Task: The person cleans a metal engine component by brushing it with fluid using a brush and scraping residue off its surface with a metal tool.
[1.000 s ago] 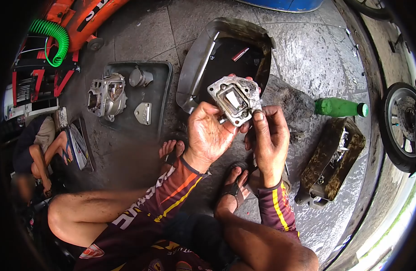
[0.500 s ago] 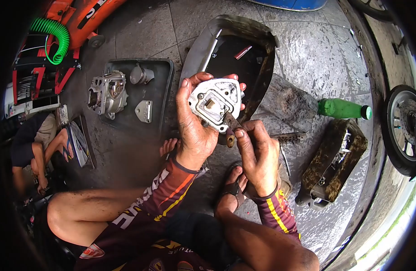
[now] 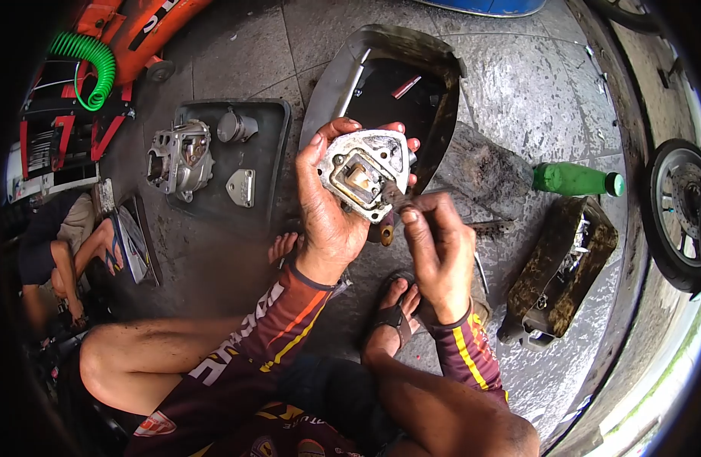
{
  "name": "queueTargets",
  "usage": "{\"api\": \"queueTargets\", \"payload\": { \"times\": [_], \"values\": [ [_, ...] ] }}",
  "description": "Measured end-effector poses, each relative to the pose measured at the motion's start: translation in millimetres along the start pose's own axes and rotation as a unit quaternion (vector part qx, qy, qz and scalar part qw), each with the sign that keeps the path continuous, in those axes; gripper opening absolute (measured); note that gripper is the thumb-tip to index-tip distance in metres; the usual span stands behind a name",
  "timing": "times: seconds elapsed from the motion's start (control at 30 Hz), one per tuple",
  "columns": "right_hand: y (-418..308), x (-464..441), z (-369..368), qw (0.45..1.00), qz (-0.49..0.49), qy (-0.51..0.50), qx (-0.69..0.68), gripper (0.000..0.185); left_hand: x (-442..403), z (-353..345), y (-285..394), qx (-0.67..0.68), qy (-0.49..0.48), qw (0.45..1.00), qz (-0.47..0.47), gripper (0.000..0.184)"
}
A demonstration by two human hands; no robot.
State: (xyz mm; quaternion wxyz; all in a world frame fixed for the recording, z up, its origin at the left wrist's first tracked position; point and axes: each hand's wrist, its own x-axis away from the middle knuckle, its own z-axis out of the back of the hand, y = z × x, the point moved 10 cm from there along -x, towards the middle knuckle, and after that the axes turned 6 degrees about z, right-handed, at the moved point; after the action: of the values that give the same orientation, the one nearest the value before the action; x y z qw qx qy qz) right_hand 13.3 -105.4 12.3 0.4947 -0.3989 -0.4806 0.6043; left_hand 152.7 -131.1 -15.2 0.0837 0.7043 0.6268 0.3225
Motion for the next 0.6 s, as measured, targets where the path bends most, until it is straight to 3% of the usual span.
{"api": "queueTargets", "payload": {
  "times": [0.27, 0.4, 0.6],
  "values": [
    [-6, 20, -24, 1.000, 0.008, -0.020, -0.021, 0.008, 5, 3, 3, 0.018, 0.023, 0.999, -0.019, 0.041],
    [13, 17, -9, 0.993, -0.067, 0.048, -0.087, 0.006, 6, -6, 8, 0.008, -0.003, 0.999, -0.034, 0.040],
    [-6, 12, -19, 0.999, 0.019, 0.026, -0.006, 0.008, 8, -2, 10, -0.008, 0.015, 0.999, -0.049, 0.039]
  ]
}}
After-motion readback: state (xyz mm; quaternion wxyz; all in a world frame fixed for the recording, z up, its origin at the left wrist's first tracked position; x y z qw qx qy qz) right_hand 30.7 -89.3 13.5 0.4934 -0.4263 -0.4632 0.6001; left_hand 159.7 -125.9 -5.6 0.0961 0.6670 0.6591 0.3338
